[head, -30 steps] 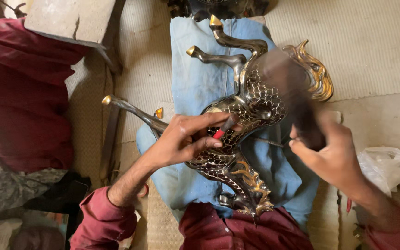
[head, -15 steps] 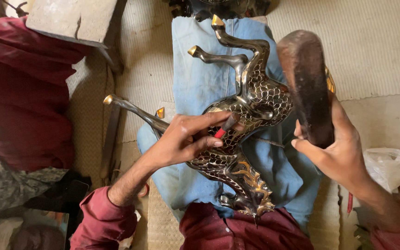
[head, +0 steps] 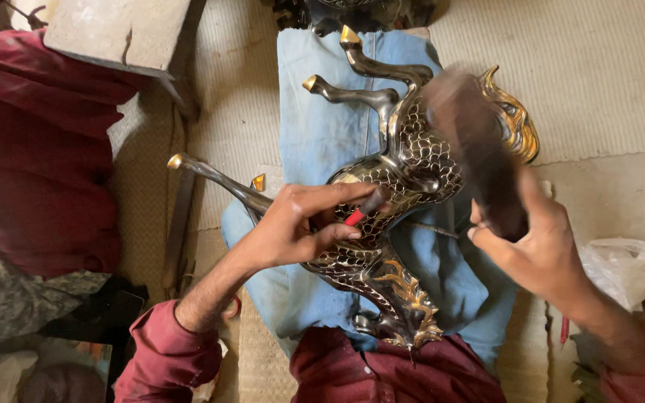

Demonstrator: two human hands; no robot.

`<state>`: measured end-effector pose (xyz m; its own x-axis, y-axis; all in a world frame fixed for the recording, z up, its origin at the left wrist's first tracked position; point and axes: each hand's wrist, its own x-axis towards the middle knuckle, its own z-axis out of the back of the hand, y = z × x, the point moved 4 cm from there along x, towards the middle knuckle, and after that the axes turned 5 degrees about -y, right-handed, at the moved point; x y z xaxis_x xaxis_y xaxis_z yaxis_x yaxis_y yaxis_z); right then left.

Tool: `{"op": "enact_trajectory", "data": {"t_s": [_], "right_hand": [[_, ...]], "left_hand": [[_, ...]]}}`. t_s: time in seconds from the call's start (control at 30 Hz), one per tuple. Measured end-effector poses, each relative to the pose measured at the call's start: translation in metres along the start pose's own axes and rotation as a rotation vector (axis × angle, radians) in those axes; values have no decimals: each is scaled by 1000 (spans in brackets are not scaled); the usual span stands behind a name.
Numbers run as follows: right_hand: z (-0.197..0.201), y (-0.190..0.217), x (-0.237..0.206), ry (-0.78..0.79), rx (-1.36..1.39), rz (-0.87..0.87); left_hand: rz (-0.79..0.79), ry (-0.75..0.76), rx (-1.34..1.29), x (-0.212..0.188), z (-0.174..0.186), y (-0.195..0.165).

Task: The person sits on the floor with a brass horse figurine on their lap and hammers a chisel against the figurine's body to shape its textured surface, repositioning the chisel on different spots while striking repeatedly with a wooden mallet held in the other hand.

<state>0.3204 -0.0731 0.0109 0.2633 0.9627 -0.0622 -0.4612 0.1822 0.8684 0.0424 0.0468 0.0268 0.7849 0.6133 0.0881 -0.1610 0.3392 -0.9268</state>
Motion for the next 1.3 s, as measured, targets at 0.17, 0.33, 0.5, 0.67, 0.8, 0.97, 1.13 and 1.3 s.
{"op": "enact_trajectory", "data": {"t_s": [0.17,0.33,0.5,0.67,0.8,0.97,1.13,1.3], "right_hand": [[-2,11,-6,-62,-160,228],[-6,6,-5,20,-302,204],[0,8,-4,-31,-321,478],[2,-12,1,24,-232,20],[-1,7,-3,-20,-197,451],[-4,0,-5,-22,-180,231],[1,2,-4,-2,-38,229],[-4,7,2,-20,-87,174]], "left_hand": [[-110,-13,-41,0,0,-3],[-148,-23,1,2,2,-7],[-200,-25,1,3,3,-15],[-42,-19,24,6,0,-9],[31,4,19,6,0,-3],[-127,-29,-11,2,1,-5],[-141,-17,12,3,0,-4],[-191,-33,38,5,2,-7]]}}
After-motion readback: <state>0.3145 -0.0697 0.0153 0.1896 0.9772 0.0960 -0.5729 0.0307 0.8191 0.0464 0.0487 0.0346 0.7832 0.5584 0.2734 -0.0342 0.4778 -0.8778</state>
